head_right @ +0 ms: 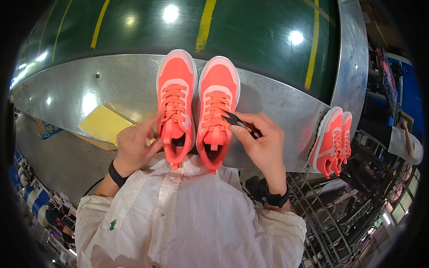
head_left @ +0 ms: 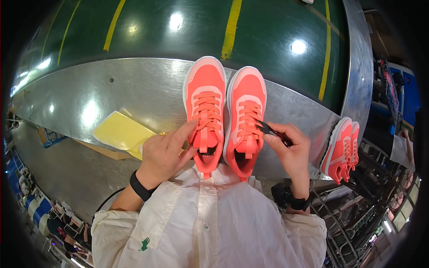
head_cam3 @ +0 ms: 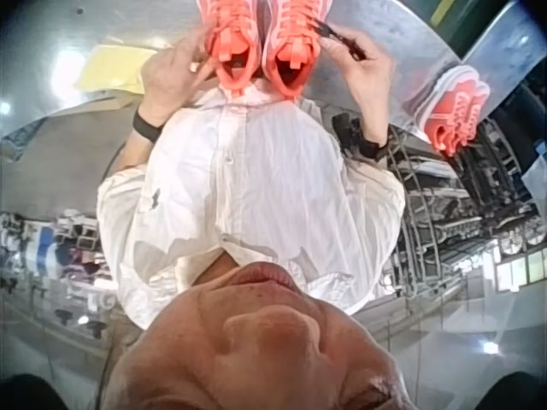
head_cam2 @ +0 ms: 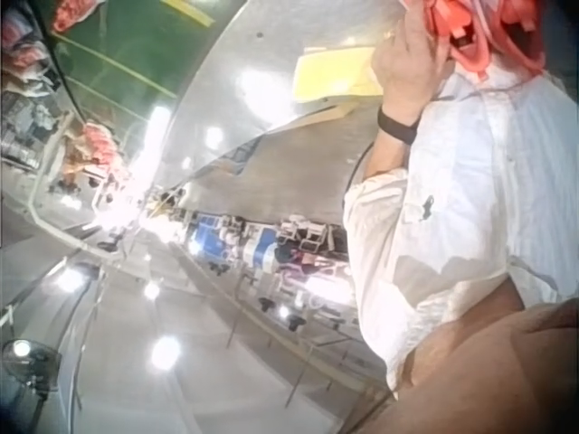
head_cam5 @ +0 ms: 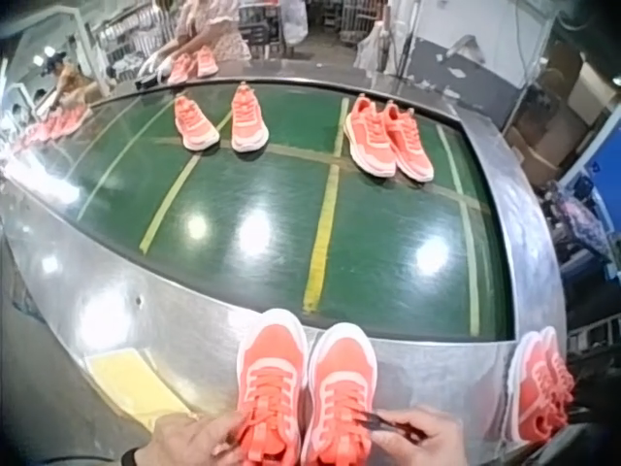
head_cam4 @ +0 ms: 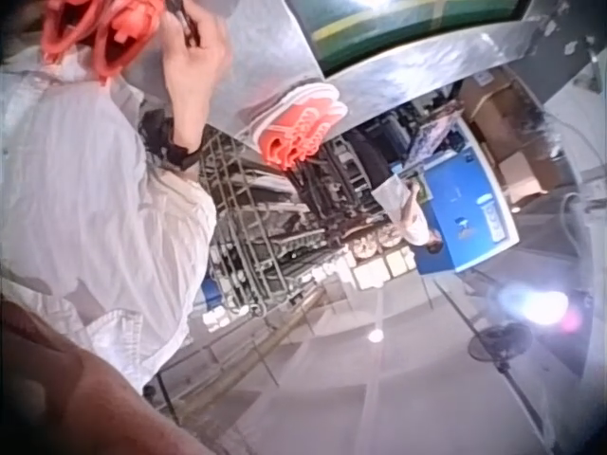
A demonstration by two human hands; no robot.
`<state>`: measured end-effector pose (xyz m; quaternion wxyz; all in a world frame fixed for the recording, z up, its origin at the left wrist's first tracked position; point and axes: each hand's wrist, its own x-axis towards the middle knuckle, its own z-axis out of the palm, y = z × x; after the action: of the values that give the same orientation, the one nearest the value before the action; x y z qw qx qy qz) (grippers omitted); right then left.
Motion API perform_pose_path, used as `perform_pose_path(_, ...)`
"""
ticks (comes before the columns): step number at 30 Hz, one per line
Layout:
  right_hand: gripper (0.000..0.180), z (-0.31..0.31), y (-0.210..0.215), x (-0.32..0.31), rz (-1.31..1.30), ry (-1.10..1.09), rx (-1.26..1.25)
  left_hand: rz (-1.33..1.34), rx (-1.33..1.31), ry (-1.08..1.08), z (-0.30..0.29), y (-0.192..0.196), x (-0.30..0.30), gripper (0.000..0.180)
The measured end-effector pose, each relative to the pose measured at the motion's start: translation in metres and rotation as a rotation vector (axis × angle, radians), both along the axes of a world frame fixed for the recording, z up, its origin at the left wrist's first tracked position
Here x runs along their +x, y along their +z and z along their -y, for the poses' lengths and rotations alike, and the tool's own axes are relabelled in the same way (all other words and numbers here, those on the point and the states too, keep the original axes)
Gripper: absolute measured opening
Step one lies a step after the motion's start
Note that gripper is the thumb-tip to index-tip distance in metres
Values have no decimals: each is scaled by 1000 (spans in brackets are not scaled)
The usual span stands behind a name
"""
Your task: Organizing pairs of shoes on a conveyor belt and marking tags in a manufacturing facility.
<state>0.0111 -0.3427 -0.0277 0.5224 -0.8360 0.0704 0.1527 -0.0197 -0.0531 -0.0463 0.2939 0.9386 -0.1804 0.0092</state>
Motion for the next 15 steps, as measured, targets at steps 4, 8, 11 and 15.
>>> perform_pose_path(4,23,2,2,7,-51,57,1,-28,23,73,0,0,-5,53)
perform_pose_path(8,19,4,-2,12,-101,70,117,-50,5,109,1,-4,-5,40)
perform_pose_path(11,21,16,-17,-2,-123,-66,197,-37,19,121,-1,-7,-6,39)
perform_pose_path(15,28,42,-56,-31,48,-318,-50,-85,-1,144,4,-2,-6,40)
